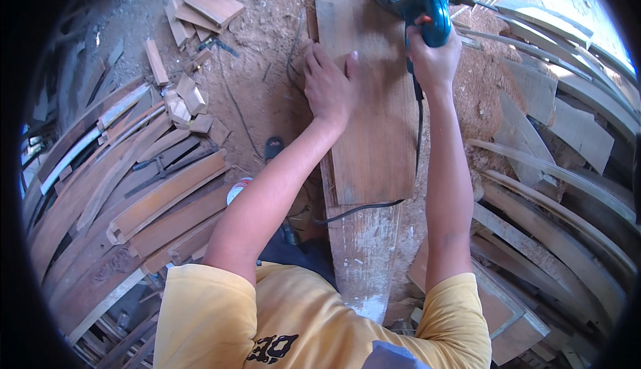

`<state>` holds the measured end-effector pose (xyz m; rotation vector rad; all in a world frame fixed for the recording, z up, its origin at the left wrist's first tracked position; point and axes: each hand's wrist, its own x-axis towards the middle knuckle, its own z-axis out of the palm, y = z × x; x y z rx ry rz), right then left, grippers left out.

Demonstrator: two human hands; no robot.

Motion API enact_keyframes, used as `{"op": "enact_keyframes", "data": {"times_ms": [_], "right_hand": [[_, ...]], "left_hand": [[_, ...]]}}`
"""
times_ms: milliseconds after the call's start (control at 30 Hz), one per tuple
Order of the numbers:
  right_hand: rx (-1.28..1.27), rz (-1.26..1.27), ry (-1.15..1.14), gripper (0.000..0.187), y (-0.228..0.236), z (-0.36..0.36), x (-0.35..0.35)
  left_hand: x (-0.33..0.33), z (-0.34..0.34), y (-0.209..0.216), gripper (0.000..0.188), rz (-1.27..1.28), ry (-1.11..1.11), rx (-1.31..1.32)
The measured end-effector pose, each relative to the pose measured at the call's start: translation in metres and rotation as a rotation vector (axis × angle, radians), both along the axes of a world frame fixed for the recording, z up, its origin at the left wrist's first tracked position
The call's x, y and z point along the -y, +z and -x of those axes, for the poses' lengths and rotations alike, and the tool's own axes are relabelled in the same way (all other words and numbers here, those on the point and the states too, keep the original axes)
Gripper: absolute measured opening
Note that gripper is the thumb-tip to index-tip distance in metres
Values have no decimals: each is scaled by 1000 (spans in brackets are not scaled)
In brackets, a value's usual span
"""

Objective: The person shapes the edges of wooden planks using an electric router, rotating, flipping, and replacing the planks on a wooden workbench to route along their edges.

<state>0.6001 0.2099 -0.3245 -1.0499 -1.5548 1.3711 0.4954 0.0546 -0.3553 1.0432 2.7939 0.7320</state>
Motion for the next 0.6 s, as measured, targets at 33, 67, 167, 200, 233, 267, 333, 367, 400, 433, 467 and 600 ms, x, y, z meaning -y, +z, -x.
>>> {"op": "enact_keyframes", "data": {"times_ms": [33,67,167,200,233,267,333,367,400,433,467,600], "right_hand": [[8,-90,-17,11,-4,3,-7],[14,-178,-32,11,-2,5,-10],[2,-120,-96,19,0,3,-8],[10,-156,-122,20,-1,-2,-6],[30,-149,-131,21,0,-16,-2],[43,-138,-134,22,2,-25,4],[38,-81,-136,25,17,-60,18],[45,-4,-139,26,24,-82,32],[54,22,-142,27,30,-105,48],[69,46,-149,29,37,-130,63],[90,61,-163,30,45,-157,85],[252,148,-221,36,82,-261,189]], "left_hand": [[-1,-3,2,78,6,15,6],[-1,-6,4,78,14,33,10],[-2,-12,8,77,26,44,41],[-2,-16,9,77,22,37,35],[-1,-21,9,77,43,41,26],[1,-22,9,77,67,53,10],[-5,-24,13,77,88,68,44],[-6,-25,15,77,115,86,85],[-7,-24,14,77,109,80,82],[-8,-24,13,74,104,79,35],[-9,-26,13,72,100,76,-8],[-13,-40,21,66,138,52,39]]}}
